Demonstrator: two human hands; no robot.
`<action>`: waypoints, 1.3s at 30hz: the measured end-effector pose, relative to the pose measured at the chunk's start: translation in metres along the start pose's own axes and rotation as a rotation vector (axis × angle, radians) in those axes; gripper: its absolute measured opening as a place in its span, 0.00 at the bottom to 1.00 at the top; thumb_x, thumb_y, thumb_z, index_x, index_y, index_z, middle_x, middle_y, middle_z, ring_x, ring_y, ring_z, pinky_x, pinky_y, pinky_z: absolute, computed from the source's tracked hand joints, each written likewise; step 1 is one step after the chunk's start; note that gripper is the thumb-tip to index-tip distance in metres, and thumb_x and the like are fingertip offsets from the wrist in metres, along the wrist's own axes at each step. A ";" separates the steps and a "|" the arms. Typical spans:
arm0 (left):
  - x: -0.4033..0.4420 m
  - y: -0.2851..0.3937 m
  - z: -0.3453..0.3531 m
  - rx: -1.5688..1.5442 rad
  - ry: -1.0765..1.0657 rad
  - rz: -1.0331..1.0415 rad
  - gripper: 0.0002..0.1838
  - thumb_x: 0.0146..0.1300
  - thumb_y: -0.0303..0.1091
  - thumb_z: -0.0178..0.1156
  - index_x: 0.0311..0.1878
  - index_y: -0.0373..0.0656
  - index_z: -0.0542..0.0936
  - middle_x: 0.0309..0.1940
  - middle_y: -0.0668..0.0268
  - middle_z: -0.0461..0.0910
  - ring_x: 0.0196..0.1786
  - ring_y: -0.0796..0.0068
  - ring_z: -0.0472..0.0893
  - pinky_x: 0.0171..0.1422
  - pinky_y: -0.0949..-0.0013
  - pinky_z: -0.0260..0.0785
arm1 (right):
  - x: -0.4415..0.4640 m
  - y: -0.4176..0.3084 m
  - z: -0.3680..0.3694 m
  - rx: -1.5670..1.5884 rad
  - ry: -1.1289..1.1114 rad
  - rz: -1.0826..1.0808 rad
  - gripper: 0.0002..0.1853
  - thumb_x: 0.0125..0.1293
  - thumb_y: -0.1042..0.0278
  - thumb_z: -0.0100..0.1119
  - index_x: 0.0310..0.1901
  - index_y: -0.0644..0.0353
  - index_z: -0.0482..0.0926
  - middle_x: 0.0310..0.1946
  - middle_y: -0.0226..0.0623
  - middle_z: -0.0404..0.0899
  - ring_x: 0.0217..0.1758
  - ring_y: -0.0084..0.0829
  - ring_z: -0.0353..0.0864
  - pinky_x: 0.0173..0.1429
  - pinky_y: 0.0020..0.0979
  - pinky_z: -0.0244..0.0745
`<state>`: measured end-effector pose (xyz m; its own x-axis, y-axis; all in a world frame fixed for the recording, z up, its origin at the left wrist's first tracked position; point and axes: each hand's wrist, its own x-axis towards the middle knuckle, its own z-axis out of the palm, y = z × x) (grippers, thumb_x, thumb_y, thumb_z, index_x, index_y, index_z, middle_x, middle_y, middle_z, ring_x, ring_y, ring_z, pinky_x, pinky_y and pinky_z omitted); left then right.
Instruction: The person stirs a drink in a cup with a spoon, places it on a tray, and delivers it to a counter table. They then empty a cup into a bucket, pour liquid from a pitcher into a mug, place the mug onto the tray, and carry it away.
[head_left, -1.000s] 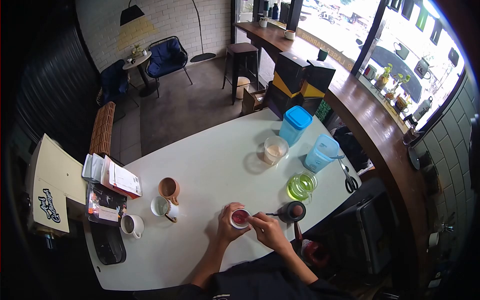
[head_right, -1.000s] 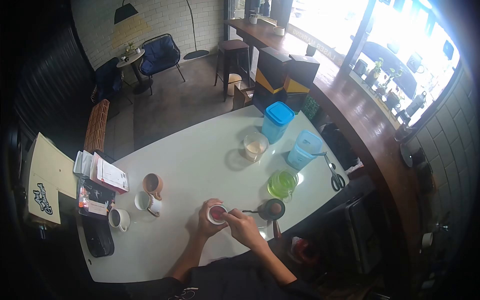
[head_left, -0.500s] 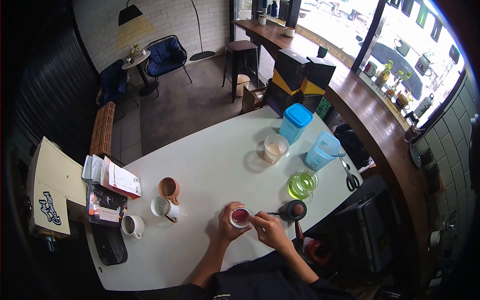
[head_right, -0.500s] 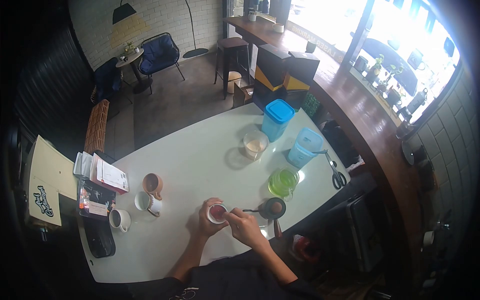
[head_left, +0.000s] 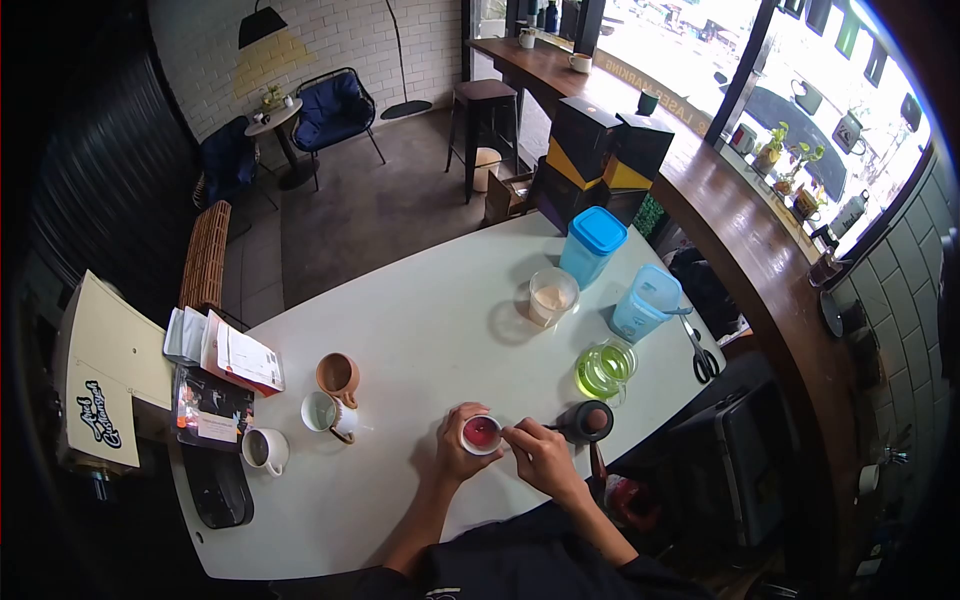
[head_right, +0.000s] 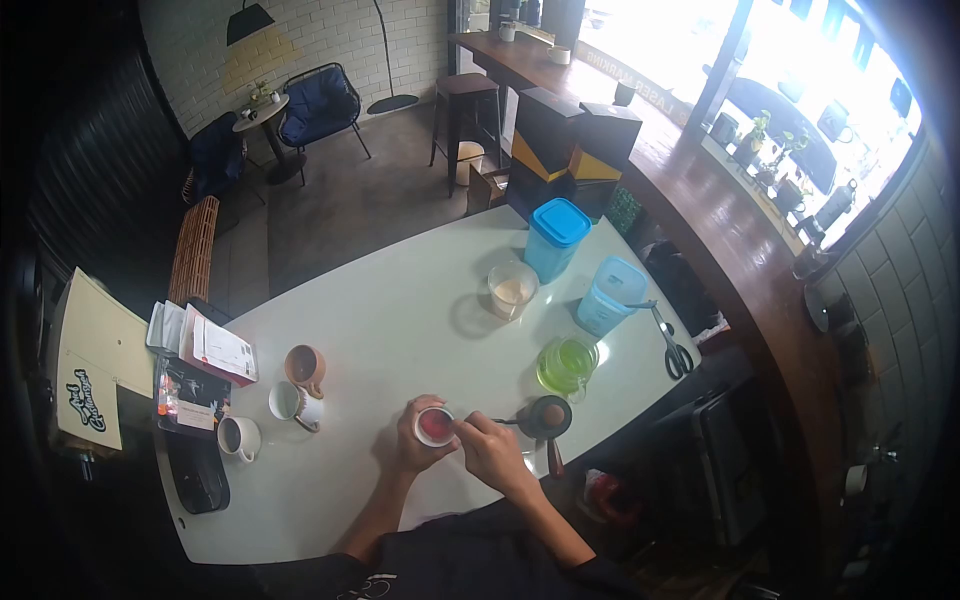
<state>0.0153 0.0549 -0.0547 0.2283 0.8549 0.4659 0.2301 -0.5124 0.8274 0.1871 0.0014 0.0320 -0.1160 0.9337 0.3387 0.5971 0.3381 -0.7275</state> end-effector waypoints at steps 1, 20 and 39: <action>0.000 0.000 0.000 -0.007 0.002 -0.001 0.38 0.32 0.38 0.83 0.50 0.44 0.76 0.48 0.61 0.82 0.55 0.52 0.81 0.60 0.53 0.74 | -0.001 0.000 0.000 -0.005 -0.030 -0.005 0.16 0.55 0.83 0.60 0.47 0.61 0.83 0.32 0.42 0.79 0.32 0.47 0.83 0.36 0.42 0.78; 0.000 0.002 0.000 0.013 -0.002 -0.005 0.38 0.31 0.36 0.83 0.51 0.45 0.76 0.49 0.62 0.82 0.55 0.54 0.81 0.60 0.53 0.74 | -0.001 0.002 0.001 0.015 -0.054 0.035 0.14 0.59 0.82 0.59 0.46 0.61 0.84 0.34 0.42 0.79 0.33 0.46 0.84 0.35 0.42 0.78; -0.001 -0.001 0.000 0.007 0.002 0.000 0.38 0.33 0.38 0.83 0.51 0.45 0.76 0.48 0.62 0.82 0.54 0.53 0.81 0.60 0.53 0.74 | 0.000 0.001 0.001 0.019 -0.047 0.038 0.14 0.58 0.82 0.60 0.47 0.61 0.84 0.34 0.43 0.80 0.32 0.48 0.84 0.36 0.42 0.78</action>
<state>0.0148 0.0545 -0.0563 0.2262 0.8551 0.4664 0.2371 -0.5128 0.8251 0.1868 0.0022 0.0303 -0.1310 0.9501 0.2830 0.5869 0.3044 -0.7503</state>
